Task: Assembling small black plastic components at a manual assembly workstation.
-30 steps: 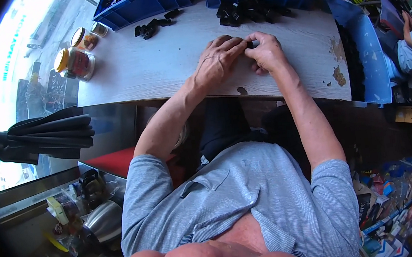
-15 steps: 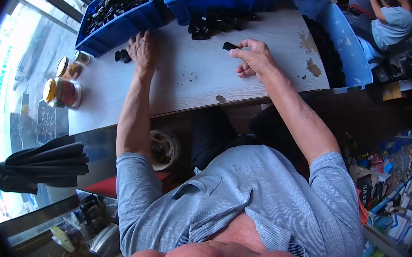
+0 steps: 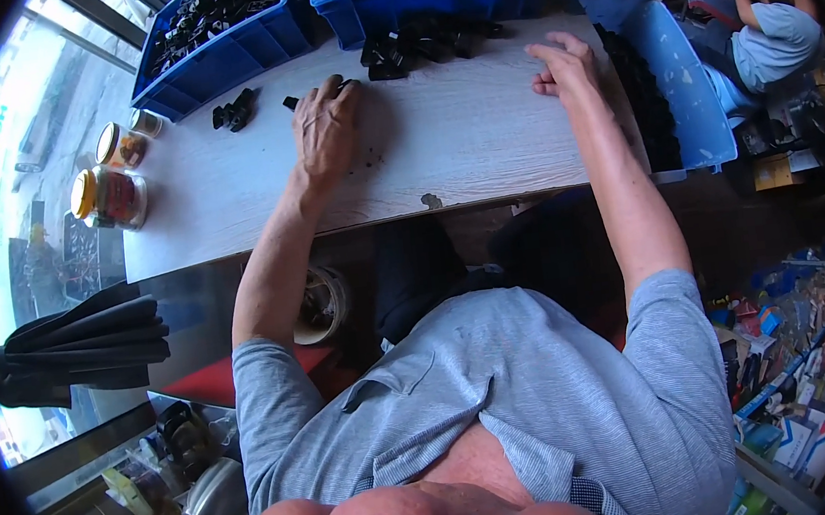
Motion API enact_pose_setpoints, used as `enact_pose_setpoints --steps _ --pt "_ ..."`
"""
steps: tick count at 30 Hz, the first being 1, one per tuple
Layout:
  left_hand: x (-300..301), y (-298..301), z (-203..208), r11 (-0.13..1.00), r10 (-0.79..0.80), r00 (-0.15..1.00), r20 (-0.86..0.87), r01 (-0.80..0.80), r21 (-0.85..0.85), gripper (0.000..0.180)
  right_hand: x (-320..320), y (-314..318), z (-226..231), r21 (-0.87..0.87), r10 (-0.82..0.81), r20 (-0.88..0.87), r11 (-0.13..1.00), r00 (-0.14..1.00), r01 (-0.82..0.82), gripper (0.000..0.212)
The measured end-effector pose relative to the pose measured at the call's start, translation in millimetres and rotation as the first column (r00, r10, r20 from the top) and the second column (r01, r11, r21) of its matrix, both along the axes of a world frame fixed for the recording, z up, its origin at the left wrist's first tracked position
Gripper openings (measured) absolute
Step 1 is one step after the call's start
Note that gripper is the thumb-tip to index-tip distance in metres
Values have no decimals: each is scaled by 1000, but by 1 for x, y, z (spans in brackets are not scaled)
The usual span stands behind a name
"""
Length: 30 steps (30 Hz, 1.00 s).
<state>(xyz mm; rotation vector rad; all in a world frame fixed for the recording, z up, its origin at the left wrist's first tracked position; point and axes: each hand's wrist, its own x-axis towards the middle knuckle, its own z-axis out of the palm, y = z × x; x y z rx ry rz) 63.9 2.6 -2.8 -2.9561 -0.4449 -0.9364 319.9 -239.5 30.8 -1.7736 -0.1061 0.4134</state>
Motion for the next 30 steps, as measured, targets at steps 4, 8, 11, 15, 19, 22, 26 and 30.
enact_pose_setpoints --steps 4,8,11,15,19,22,26,30 --pt "1 -12 11 995 29 985 -173 -46 -94 38 0 25 3 -159 73 78 986 994 -60 61" --pt "-6 -14 27 964 -39 976 -212 -20 -266 46 8 41 1 -257 193 142 954 971 -152 57" --pt "-8 -5 31 947 -131 983 -129 86 -309 48 11 50 -1 -349 245 177 921 953 -172 51" --pt "-2 7 22 967 -233 958 -168 208 -150 45 12 51 -7 -404 269 216 900 939 -165 48" --pt "-3 0 24 971 -193 933 -305 137 -196 42 9 40 -4 -333 255 180 925 950 -185 48" --pt "-7 -9 28 974 -180 932 -315 124 -190 40 1 27 0 -242 234 95 948 967 -206 49" --pt "-12 -16 34 978 -172 963 -209 142 -152 37 -14 10 3 -210 236 44 952 971 -222 46" --pt "-8 -1 23 966 -244 942 -232 214 -145 35 -34 -2 10 -233 364 -27 903 931 -360 36"
